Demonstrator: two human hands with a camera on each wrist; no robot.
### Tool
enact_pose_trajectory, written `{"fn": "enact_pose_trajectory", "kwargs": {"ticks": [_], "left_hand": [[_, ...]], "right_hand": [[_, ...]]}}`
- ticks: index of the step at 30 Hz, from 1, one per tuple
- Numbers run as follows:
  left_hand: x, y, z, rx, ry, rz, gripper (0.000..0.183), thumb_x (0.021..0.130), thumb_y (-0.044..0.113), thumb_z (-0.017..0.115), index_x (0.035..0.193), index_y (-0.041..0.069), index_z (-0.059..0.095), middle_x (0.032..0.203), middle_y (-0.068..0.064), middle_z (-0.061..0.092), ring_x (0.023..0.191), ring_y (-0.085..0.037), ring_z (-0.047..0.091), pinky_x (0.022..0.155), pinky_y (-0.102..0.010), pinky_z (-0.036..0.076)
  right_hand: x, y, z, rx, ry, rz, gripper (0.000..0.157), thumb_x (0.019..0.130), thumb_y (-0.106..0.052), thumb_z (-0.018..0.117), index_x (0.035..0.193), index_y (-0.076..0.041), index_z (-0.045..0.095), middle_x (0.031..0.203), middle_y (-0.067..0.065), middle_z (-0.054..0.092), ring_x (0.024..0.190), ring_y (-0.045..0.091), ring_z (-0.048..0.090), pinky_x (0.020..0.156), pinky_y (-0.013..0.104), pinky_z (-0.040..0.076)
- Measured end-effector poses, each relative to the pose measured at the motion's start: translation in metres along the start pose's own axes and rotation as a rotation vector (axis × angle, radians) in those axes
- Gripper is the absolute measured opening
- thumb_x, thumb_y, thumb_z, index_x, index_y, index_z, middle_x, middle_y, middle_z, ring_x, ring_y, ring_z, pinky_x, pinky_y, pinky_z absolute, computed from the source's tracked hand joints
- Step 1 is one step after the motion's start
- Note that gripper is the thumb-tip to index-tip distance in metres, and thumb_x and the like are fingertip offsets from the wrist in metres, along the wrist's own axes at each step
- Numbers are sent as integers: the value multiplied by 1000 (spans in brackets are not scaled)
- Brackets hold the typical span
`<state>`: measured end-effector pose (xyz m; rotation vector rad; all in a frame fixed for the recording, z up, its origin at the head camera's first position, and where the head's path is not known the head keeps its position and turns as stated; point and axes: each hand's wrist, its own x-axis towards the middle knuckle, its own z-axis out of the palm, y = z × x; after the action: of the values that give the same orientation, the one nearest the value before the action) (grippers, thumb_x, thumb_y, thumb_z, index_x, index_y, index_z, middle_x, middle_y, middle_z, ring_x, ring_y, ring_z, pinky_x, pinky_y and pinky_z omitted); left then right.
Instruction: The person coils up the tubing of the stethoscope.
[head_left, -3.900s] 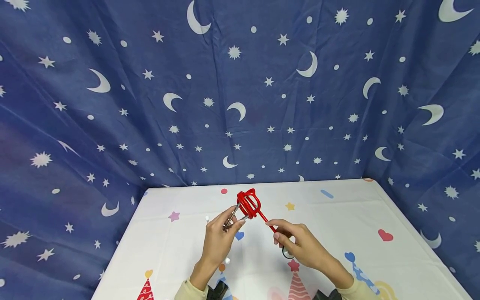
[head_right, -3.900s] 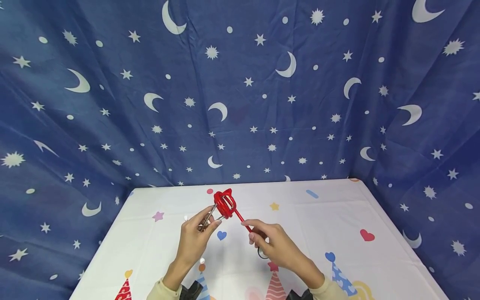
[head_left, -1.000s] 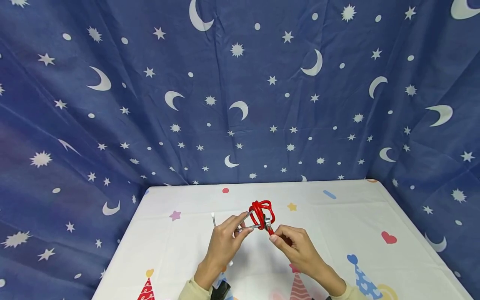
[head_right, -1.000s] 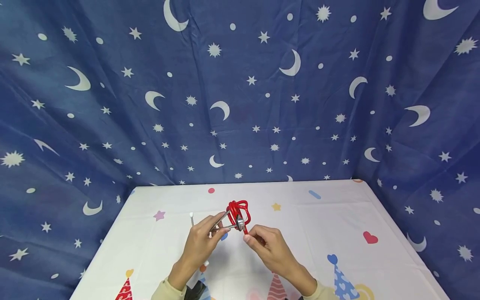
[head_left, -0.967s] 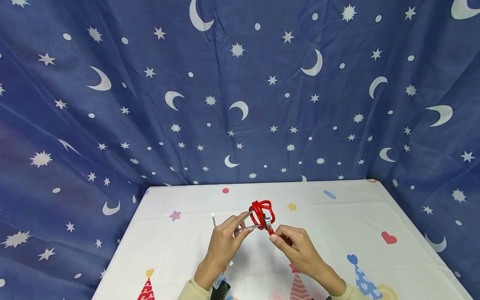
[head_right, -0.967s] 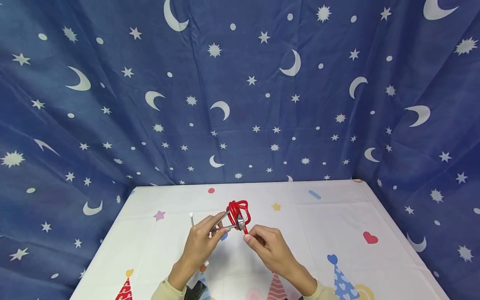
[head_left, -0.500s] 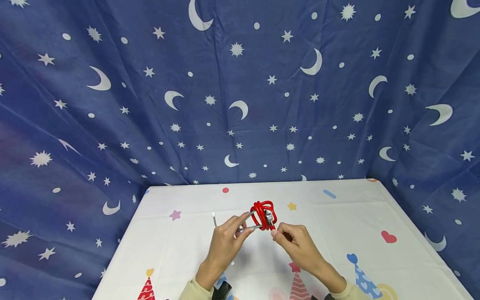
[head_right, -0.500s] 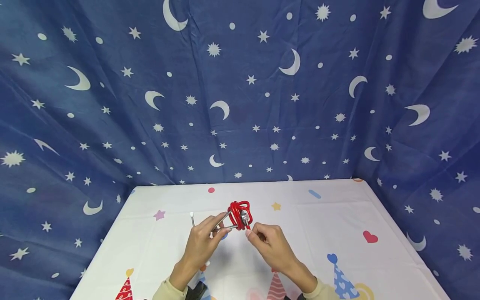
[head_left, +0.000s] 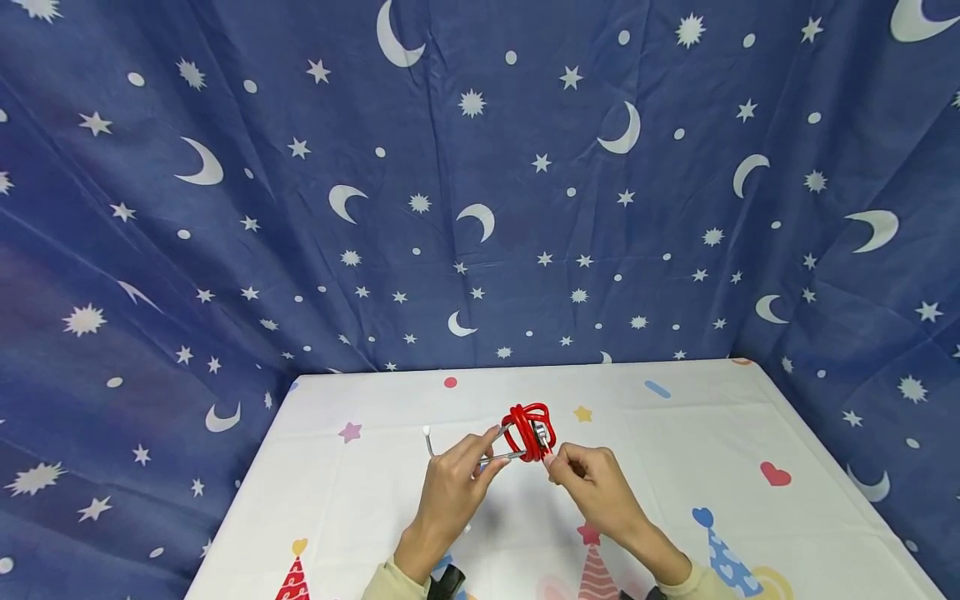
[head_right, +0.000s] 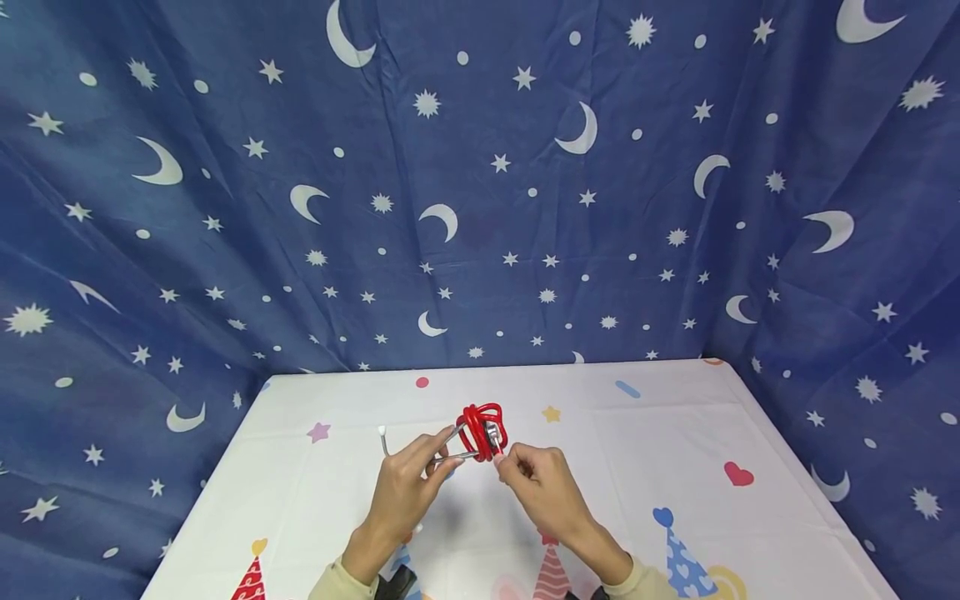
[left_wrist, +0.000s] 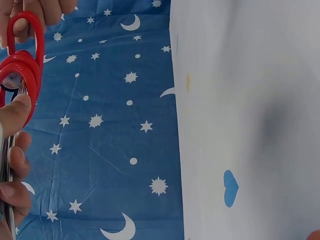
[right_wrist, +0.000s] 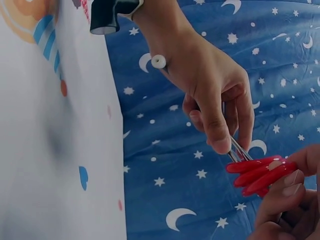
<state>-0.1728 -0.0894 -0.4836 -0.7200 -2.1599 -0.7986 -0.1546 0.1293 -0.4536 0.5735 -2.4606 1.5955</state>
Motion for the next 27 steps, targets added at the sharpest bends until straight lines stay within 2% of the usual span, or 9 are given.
{"fn": "enact_pose_trajectory", "kwargs": {"ticks": [4,8,12,15,19,23,27], "left_hand": [[1,2,0,32,-11,50,43,80,21,80,119,8,69,80,6,67,59,-2,56,54,-9,43],[1,4,1,55,-24,74,42,80,22,80,119,8,70,82,5,69,64,-2,61,55,-12,47],[0,5,3,64,-26,67,43,80,22,81,119,7,70,81,5,68,62,-2,59,54,-11,46],[0,3,4,56,-17,60,45,78,21,82,118,6,70,79,5,67,59,-1,55,52,-10,43],[0,2,4,41,-11,32,46,78,21,82,119,6,70,77,6,65,55,1,49,51,-7,38],[0,3,4,35,-16,17,45,79,22,81,120,6,69,77,7,65,55,3,45,51,-6,37],[2,5,2,34,-17,14,45,80,22,81,121,7,69,77,7,65,55,4,44,52,-6,37]], "right_hand": [[1,-2,0,0,23,76,32,96,-13,62,64,-18,58,55,-9,49,47,-2,35,44,19,31],[2,-5,-1,38,68,143,31,96,-21,63,66,-13,61,50,-5,43,43,1,37,41,20,31],[1,-5,-2,95,81,167,24,95,-24,66,75,-10,66,52,0,51,43,8,47,42,23,39],[0,-4,-3,108,51,162,15,93,-21,68,84,-9,68,62,3,59,50,12,56,48,23,46],[0,-2,-3,70,22,102,9,93,-19,68,90,-11,68,71,3,62,57,10,59,51,23,48],[0,0,-1,0,86,36,8,93,-20,69,89,-13,69,67,-5,62,52,5,56,48,23,47],[0,1,0,-58,159,4,8,92,-18,70,85,-13,68,62,-8,61,48,3,53,44,24,44]]}}
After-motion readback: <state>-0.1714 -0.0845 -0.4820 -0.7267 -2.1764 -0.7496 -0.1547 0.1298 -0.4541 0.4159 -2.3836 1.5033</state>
